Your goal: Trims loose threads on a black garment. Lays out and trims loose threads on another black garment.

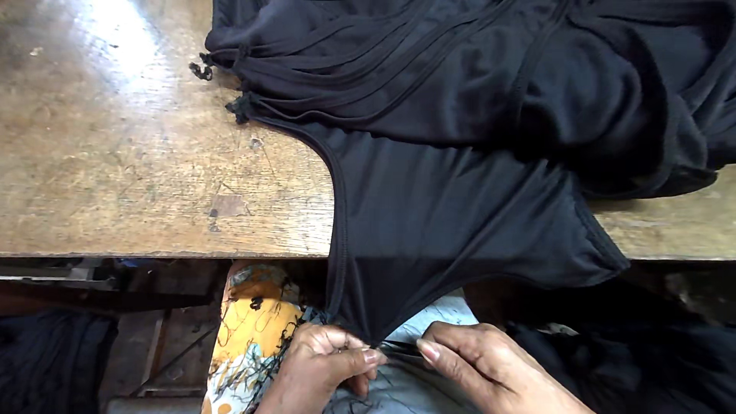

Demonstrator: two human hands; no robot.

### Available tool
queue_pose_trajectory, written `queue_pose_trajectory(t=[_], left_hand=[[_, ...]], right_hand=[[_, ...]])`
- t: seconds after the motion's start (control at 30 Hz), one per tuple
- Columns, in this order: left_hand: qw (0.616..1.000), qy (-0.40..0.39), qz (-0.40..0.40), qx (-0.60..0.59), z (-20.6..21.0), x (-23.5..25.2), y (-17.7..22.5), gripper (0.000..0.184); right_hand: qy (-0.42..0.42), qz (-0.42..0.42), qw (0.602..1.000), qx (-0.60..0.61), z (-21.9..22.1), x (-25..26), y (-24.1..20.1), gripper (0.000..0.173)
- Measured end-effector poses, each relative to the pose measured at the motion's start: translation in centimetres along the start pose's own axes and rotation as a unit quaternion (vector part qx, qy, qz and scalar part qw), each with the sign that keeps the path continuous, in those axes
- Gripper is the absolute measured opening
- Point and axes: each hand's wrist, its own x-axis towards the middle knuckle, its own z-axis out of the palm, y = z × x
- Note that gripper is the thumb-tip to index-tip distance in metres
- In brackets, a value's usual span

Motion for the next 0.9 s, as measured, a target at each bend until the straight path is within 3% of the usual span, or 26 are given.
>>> queue_pose_trajectory(t=[0.33, 0.6, 0.77, 0.9], left_hand=[[1.000, -0.016, 0.003, 0.004, -0.2, -0.1, -0.4, 0.011], [1.000, -0.016, -0.010, -0.004, -0.1, 0.1, -0.4, 0.011], [1.000, -0.020, 0.000, -0.020, -0.2, 0.0, -0.6, 0.011], [1.000, -0.021, -0.003, -0.018, -0.2, 0.0, -0.6, 0.009]], right_hand=[[0.022, -0.017, 0.999, 0.024, 1.9, 0.7, 0.1, 0.047], [0.074, -0.044, 0.995, -0.057, 2.0, 0.8, -0.6, 0.048], [0.021, -0.022, 0.998, -0.047, 1.5, 0.5, -1.3, 0.044], [0.036, -0.029, 0.998, -0.039, 1.8, 0.4, -1.3, 0.044]])
